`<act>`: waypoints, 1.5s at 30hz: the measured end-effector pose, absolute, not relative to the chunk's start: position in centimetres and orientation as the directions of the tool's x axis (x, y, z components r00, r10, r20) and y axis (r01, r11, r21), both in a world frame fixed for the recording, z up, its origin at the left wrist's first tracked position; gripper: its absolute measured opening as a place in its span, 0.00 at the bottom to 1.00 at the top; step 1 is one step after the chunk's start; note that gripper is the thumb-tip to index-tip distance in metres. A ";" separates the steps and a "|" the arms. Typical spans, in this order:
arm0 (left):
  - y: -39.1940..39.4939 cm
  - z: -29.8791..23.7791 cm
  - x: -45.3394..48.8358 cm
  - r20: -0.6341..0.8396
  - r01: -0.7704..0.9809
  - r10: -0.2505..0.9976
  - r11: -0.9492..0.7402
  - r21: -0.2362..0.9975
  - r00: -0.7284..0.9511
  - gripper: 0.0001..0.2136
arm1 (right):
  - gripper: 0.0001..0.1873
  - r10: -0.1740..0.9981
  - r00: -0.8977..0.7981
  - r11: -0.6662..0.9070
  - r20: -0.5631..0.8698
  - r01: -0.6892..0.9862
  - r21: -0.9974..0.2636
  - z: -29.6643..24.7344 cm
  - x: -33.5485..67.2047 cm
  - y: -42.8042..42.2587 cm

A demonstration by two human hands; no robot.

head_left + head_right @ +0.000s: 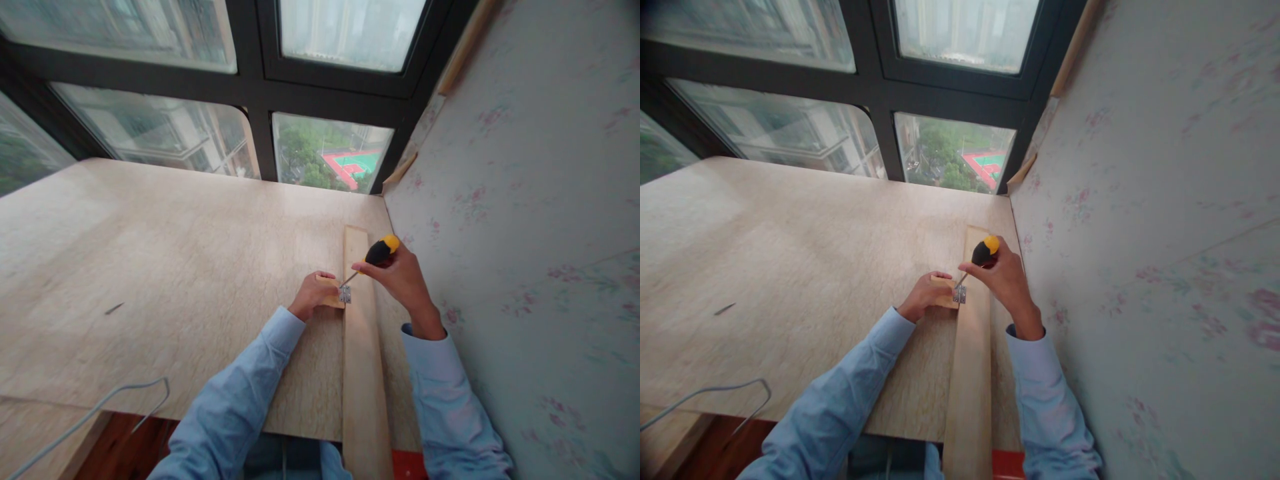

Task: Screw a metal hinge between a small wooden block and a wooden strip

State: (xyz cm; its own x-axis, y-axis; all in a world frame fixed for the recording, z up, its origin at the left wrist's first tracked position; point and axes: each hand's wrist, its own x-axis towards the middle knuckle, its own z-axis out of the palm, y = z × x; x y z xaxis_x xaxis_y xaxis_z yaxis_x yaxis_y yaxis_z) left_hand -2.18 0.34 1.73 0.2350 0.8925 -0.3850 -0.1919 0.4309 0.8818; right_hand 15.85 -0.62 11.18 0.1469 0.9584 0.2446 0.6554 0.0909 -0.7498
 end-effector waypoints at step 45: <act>0.6 1.6 -2.0 -0.425 -0.190 0.884 0.459 0.868 0.195 0.19 | 0.25 0.895 0.321 -0.060 0.309 0.775 -0.629 11.8 18.4 -0.7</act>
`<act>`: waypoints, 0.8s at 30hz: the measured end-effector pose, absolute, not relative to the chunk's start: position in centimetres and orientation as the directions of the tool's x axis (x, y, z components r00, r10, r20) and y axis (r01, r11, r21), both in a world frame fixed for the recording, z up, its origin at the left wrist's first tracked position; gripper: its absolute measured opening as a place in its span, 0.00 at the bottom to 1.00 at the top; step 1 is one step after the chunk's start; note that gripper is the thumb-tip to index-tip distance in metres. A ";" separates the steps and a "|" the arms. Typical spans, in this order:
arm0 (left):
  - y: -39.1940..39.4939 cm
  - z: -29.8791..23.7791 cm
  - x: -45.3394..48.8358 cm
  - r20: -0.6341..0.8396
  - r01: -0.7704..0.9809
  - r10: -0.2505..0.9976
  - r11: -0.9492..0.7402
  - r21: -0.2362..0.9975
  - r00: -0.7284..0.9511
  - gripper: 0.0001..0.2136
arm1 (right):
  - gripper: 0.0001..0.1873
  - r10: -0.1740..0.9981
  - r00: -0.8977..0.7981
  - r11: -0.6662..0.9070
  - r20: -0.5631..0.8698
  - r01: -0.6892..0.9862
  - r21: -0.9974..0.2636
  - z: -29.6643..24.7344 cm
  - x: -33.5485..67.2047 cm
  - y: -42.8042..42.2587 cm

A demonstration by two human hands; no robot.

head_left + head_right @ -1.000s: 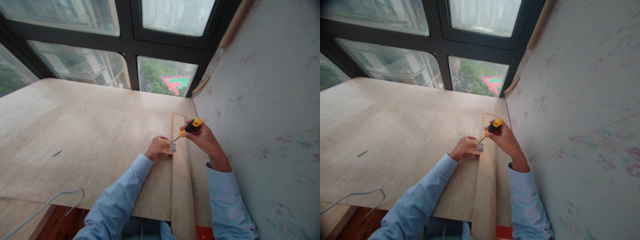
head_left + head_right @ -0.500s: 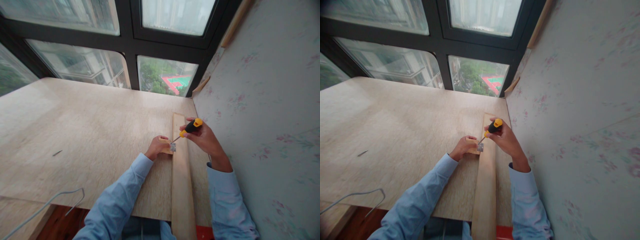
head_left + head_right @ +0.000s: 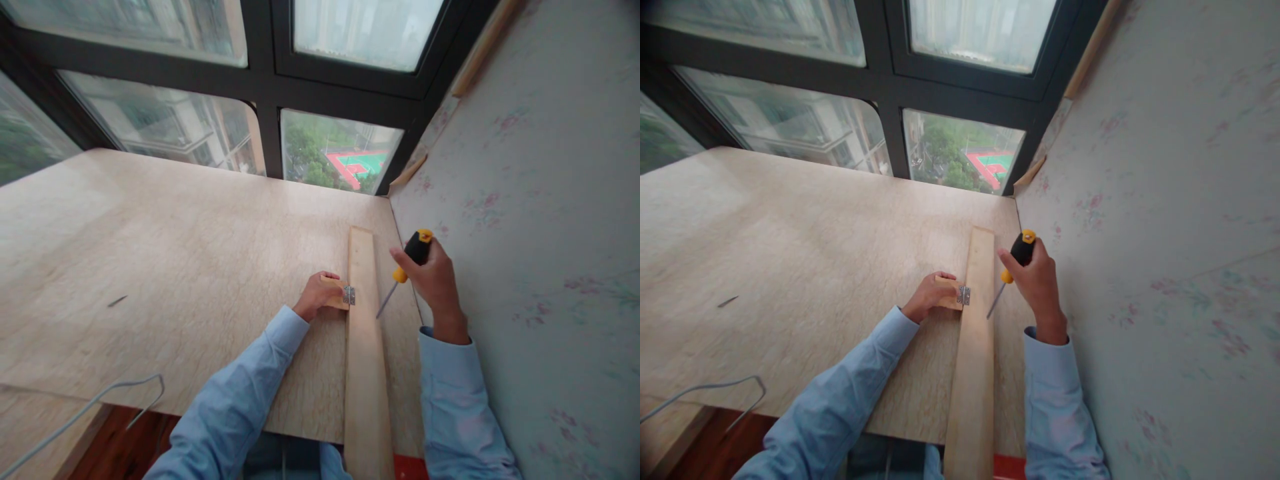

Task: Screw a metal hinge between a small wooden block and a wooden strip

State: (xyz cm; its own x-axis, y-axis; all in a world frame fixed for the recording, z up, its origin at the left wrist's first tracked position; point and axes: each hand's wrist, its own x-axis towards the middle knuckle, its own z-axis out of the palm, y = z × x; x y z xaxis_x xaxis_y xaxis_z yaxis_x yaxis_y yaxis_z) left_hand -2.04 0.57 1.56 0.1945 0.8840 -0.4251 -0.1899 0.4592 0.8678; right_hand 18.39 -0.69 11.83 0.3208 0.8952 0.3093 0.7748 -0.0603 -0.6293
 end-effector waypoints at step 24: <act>0.7 1.3 -2.4 -0.409 -0.218 0.883 0.456 0.863 0.231 0.21 | 0.20 0.941 0.087 -0.158 -0.327 0.967 -0.199 5.2 21.6 1.4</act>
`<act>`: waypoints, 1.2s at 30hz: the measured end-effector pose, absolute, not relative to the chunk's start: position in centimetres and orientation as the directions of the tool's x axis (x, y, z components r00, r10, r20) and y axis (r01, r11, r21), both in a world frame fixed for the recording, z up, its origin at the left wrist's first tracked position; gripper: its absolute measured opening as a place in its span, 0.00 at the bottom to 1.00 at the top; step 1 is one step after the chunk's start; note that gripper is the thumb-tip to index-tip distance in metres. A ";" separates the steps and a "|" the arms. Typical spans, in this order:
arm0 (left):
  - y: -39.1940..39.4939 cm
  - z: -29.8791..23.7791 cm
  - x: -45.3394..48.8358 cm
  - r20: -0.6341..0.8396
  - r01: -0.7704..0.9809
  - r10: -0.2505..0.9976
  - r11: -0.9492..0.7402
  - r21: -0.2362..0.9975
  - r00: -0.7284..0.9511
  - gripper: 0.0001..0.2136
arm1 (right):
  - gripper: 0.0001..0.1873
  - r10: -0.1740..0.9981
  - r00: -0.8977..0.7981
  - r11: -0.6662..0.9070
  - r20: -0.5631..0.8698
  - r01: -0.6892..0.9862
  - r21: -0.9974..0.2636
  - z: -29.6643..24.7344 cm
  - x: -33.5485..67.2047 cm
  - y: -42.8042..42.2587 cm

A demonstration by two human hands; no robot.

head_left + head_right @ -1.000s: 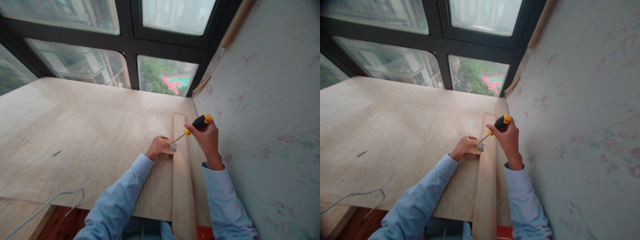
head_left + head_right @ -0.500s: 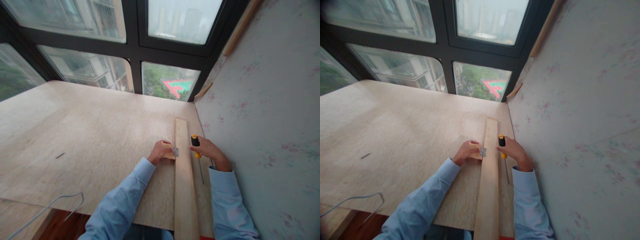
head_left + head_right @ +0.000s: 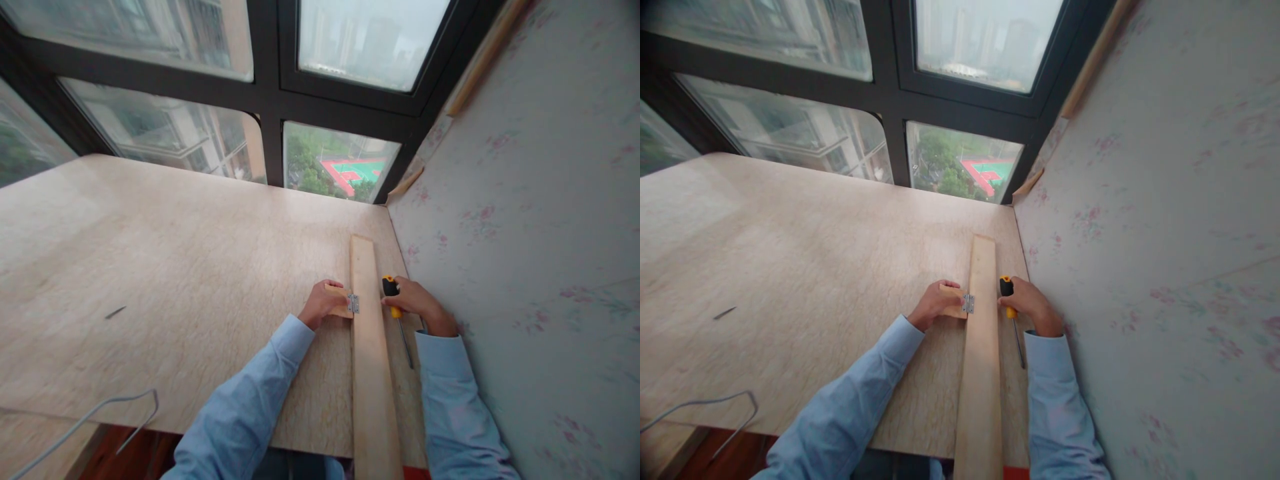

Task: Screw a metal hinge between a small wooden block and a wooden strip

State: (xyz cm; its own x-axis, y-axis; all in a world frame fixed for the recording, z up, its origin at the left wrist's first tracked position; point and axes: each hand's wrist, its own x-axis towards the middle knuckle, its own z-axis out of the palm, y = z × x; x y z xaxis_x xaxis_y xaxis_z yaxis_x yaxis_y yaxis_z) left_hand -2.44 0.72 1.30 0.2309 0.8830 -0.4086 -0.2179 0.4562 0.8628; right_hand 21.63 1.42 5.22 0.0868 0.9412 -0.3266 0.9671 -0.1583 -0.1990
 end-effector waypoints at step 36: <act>0.1 -0.2 -2.0 -0.396 -0.396 0.899 0.439 0.807 0.189 0.25 | 0.25 0.969 0.044 0.072 0.244 0.892 -0.446 8.5 12.6 -6.1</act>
State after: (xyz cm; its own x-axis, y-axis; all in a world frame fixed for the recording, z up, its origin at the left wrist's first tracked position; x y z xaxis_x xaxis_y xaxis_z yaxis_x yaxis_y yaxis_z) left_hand -1.97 0.10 -0.25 0.1889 0.8986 -0.3960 -0.3962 0.4388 0.8065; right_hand 12.64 -6.08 8.49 0.0439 0.9688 0.2440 0.8922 0.0718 -0.4458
